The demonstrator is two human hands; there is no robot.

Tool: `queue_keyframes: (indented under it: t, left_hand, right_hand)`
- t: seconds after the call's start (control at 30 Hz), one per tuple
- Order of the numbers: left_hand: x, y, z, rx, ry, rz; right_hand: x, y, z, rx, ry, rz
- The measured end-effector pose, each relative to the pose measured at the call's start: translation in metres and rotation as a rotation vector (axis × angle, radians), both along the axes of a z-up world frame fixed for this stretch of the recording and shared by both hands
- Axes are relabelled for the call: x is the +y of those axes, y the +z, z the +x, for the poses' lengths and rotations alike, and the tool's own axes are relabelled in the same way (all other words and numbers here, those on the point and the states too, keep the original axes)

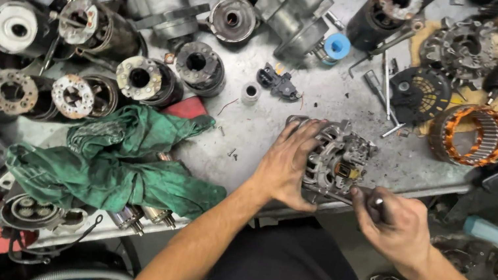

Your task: The person uses a screwdriver to pry apart the housing of a car alternator on a cluttered workbench. They separate the two halves of the casing, revealing the internal components, and then manipulate the separated parts.

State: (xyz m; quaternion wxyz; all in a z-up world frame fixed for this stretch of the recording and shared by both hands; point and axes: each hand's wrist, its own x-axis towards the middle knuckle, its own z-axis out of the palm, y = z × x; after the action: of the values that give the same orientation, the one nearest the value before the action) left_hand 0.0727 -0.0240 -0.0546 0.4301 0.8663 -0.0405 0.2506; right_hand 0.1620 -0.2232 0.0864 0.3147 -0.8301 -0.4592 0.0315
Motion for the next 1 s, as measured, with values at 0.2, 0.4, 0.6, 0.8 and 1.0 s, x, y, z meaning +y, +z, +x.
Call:
queue_keyframes:
  t: [0.2,0.4,0.6,0.8,1.0]
  left_hand:
    - [0.010,0.005,0.007,0.012,-0.052,-0.011]
    - [0.017,0.009,0.012,0.014,-0.049,-0.027]
    - [0.023,0.015,0.012,0.053,-0.052,0.022]
    - [0.013,-0.005,0.004,-0.001,-0.059,-0.005]
    - [0.003,-0.007,-0.001,0.109,0.004,0.060]
  right_hand:
    - [0.000,-0.048,0.046,-0.420,0.726,0.172]
    - [0.066,0.014,0.055,-0.588,1.290,0.278]
    - [0.051,0.005,0.012,-0.482,0.535,0.202]
    - [0.020,-0.002,-0.061,0.412,-0.208,0.456]
    - [-0.007,0.017,-0.048,0.685,-0.292,0.165]
